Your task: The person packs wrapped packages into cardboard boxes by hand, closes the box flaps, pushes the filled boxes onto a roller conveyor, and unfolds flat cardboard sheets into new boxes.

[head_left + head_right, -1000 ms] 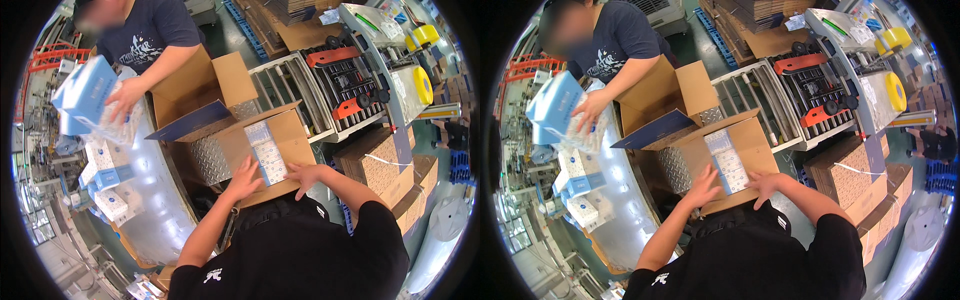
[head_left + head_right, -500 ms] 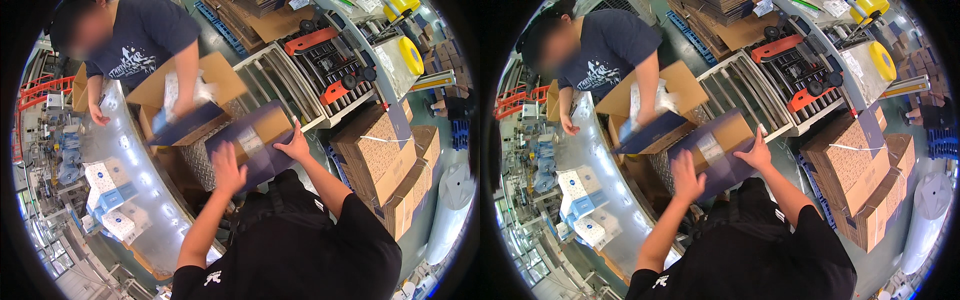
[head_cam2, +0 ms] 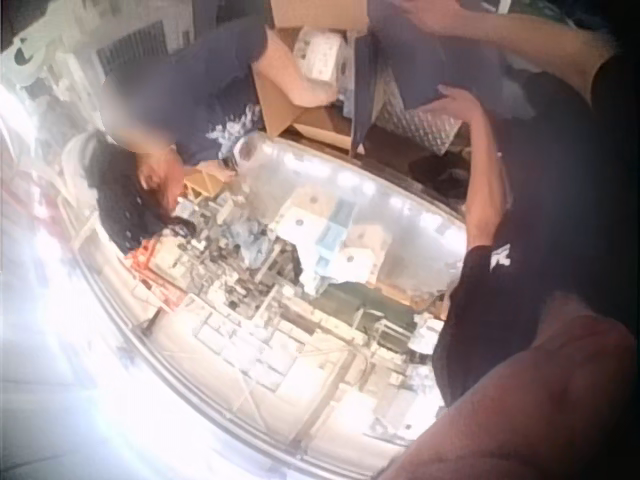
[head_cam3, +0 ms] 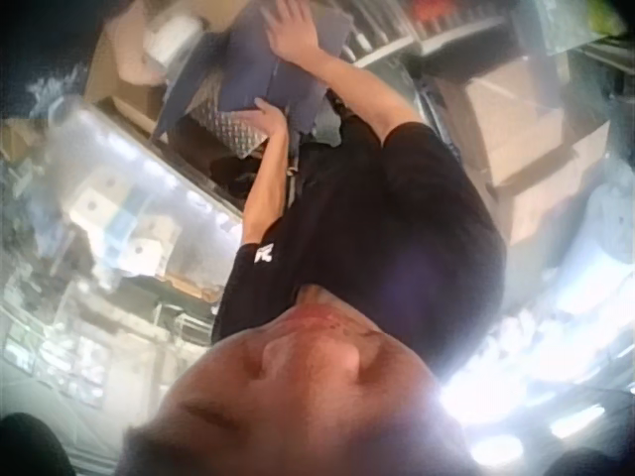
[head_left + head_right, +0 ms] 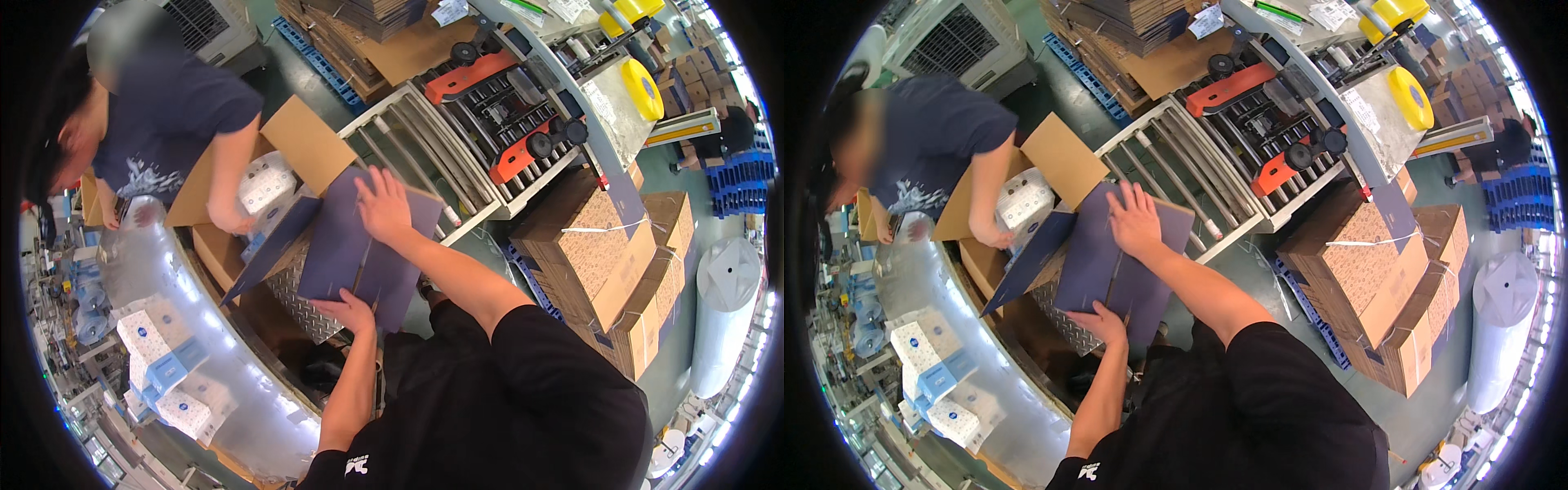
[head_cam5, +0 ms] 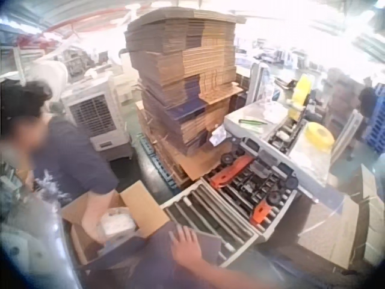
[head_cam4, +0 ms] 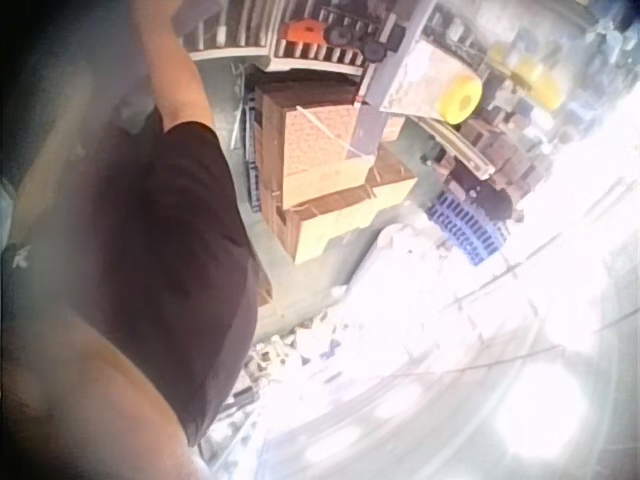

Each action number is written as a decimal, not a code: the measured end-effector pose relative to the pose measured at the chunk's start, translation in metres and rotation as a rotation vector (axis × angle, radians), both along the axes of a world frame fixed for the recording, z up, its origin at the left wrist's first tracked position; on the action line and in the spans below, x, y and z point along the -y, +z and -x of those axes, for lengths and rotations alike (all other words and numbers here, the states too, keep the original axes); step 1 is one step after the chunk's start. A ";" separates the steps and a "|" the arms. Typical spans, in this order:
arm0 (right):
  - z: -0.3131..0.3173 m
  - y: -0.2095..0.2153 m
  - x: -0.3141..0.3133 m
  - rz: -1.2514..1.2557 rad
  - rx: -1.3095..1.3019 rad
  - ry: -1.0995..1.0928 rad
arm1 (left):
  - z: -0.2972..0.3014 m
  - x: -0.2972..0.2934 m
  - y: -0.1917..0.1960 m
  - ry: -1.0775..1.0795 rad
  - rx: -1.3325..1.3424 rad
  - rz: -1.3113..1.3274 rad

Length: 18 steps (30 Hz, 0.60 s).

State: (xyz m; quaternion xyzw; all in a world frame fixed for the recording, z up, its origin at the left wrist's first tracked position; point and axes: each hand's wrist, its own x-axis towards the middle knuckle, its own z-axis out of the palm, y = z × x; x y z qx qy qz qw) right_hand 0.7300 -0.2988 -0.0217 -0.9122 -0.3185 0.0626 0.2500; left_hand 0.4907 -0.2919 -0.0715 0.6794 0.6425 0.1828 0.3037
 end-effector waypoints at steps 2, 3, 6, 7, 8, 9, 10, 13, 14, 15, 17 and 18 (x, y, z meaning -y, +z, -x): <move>-0.008 -0.004 0.000 0.037 0.218 0.080 | -0.043 -0.006 -0.009 -0.092 -0.024 -0.107; -0.016 -0.009 0.004 0.100 0.150 0.092 | -0.062 -0.012 -0.009 -0.149 0.004 -0.092; -0.054 -0.021 0.027 0.167 0.075 0.064 | -0.113 -0.026 0.000 -0.262 0.146 -0.025; -0.070 -0.020 0.033 0.159 0.093 0.007 | -0.130 -0.029 0.000 -0.335 0.062 -0.048; -0.089 -0.018 0.036 0.150 0.109 -0.049 | -0.152 -0.032 0.001 -0.340 0.066 -0.045; -0.112 -0.016 0.039 0.185 0.145 -0.074 | -0.177 -0.036 0.000 -0.406 0.095 -0.048; -0.135 -0.013 0.045 0.191 0.151 -0.084 | -0.205 -0.038 0.000 -0.476 0.129 -0.052; -0.197 -0.011 0.067 0.177 0.251 -0.206 | -0.276 -0.029 -0.004 -0.580 0.109 -0.167; -0.225 -0.010 0.082 0.167 0.288 -0.227 | -0.304 -0.019 0.002 -0.605 0.106 -0.156; -0.250 -0.012 0.094 0.153 0.330 -0.251 | -0.336 -0.007 0.014 -0.605 0.208 -0.146; -0.285 -0.019 0.109 0.142 0.365 -0.290 | -0.375 0.009 0.012 -0.636 0.317 -0.126; -0.292 -0.020 0.113 0.118 0.404 -0.300 | -0.388 0.009 0.008 -0.627 0.283 -0.166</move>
